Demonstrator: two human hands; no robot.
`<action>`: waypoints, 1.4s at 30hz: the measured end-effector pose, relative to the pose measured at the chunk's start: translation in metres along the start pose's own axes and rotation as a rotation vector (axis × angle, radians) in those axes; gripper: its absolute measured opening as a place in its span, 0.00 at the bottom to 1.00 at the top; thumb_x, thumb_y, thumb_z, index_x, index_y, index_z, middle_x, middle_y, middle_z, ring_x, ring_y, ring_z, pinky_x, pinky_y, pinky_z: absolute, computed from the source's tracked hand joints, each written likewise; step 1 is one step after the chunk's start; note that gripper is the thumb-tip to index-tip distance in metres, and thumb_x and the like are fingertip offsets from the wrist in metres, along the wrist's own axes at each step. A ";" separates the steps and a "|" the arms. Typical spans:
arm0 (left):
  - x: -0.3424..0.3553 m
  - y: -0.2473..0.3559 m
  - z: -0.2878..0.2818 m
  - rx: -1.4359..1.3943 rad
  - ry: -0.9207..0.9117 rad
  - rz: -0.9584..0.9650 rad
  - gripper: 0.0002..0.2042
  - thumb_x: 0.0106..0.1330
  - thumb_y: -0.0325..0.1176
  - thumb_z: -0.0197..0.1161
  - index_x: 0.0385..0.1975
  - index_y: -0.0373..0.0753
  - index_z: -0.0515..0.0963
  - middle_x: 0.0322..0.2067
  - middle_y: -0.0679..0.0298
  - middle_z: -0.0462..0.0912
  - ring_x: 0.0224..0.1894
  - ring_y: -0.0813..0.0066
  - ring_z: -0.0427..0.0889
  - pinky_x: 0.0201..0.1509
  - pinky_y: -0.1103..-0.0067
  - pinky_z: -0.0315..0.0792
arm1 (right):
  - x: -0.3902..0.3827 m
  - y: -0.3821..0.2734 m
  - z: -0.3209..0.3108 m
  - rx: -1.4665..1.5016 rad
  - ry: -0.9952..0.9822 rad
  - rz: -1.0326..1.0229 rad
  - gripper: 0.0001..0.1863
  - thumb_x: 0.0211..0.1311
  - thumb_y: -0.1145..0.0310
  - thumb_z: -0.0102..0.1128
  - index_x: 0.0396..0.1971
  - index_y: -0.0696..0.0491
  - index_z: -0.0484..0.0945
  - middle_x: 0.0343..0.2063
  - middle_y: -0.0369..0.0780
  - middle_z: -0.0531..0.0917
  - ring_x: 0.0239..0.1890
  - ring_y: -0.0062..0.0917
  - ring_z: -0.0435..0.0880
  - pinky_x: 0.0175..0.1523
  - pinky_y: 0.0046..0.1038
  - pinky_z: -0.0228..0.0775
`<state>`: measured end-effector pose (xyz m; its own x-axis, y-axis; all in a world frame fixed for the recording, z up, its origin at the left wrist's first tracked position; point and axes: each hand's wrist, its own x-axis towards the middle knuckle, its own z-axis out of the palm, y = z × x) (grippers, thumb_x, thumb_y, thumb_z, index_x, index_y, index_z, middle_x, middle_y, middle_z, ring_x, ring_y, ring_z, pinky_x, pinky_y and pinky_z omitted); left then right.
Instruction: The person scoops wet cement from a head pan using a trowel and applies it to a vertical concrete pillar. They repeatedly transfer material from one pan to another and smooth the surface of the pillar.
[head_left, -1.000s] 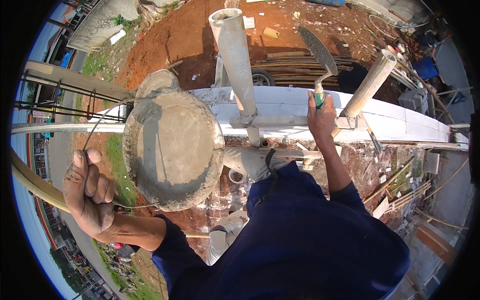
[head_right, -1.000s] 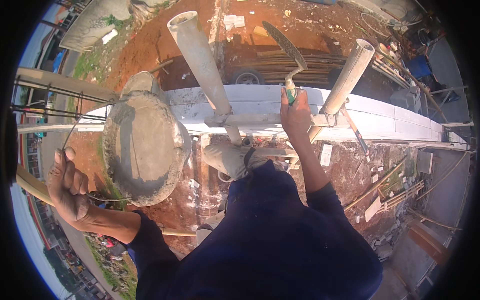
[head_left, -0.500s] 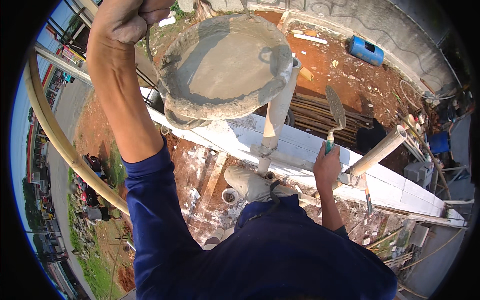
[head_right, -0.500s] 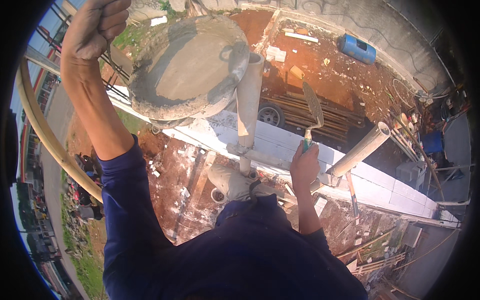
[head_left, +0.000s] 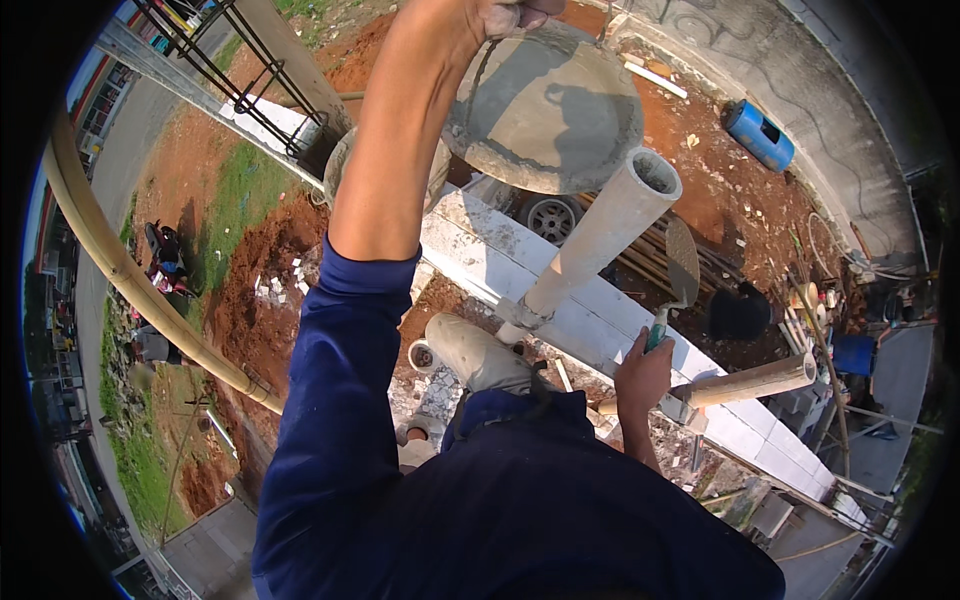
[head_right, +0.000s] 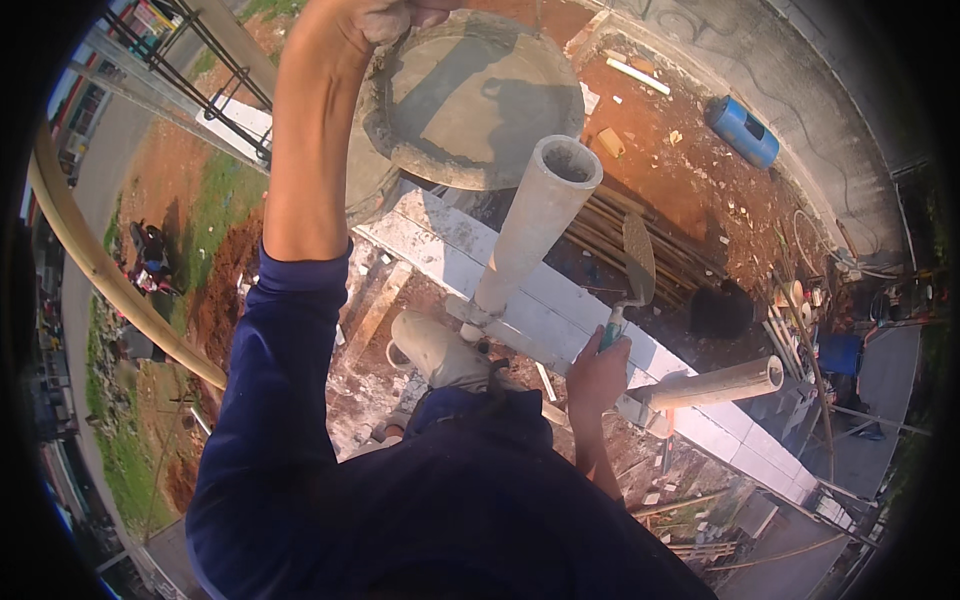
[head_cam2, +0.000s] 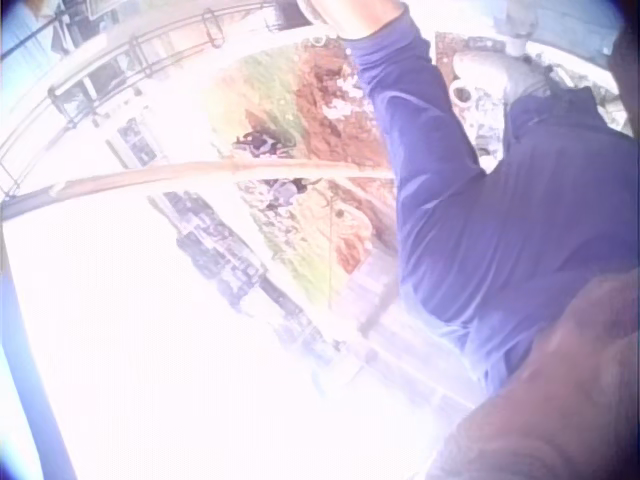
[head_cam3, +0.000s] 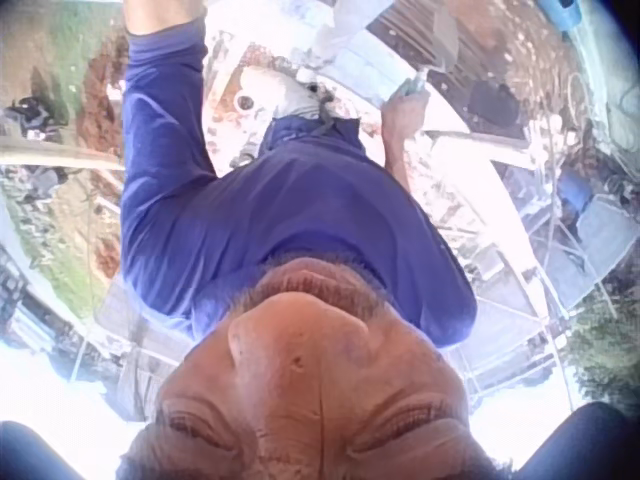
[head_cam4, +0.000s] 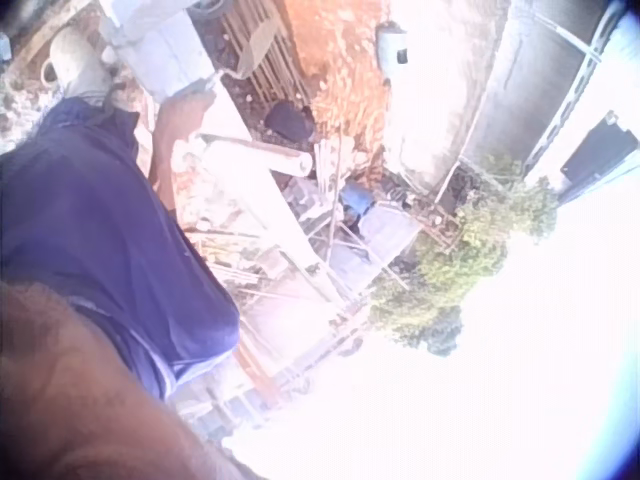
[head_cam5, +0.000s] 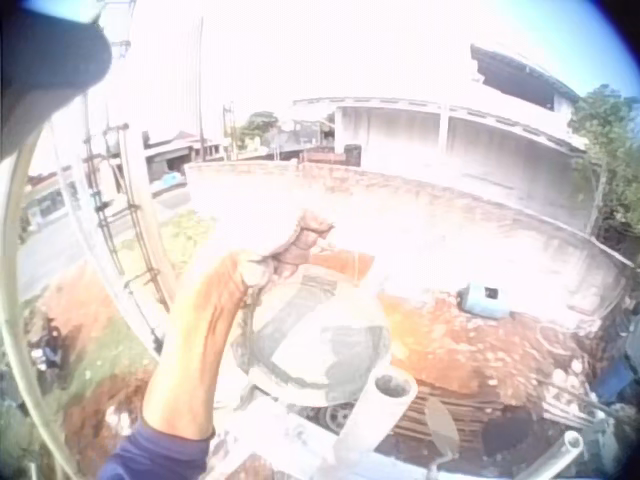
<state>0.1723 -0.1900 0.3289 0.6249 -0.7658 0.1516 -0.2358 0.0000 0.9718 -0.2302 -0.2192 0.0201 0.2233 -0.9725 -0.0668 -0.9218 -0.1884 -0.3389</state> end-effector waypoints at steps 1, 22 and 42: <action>-0.015 -0.012 0.001 0.020 0.049 -0.036 0.10 0.76 0.34 0.59 0.36 0.33 0.77 0.15 0.74 0.67 0.15 0.87 0.57 0.16 0.83 0.52 | -0.003 -0.006 0.001 0.013 -0.052 -0.033 0.21 0.79 0.51 0.52 0.44 0.57 0.71 0.38 0.54 0.85 0.39 0.56 0.86 0.42 0.54 0.76; -0.081 -0.157 0.065 -0.136 0.232 -0.397 0.17 0.76 0.37 0.61 0.38 0.27 0.88 0.10 0.69 0.66 0.12 0.82 0.61 0.17 0.77 0.55 | 0.002 -0.013 0.002 -0.080 0.062 0.062 0.23 0.79 0.50 0.52 0.38 0.60 0.71 0.32 0.56 0.83 0.37 0.56 0.85 0.40 0.53 0.74; -0.163 -0.196 0.087 0.165 0.033 -0.099 0.21 0.75 0.45 0.59 0.28 0.30 0.82 0.22 0.41 0.78 0.27 0.39 0.79 0.39 0.55 0.73 | 0.001 -0.009 0.000 -0.093 0.038 0.020 0.30 0.77 0.47 0.54 0.48 0.66 0.76 0.40 0.62 0.85 0.45 0.61 0.84 0.48 0.54 0.74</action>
<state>0.0516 -0.1210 0.0981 0.6745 -0.7354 0.0649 -0.2888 -0.1819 0.9399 -0.2220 -0.2183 0.0232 0.1940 -0.9803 -0.0365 -0.9518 -0.1791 -0.2488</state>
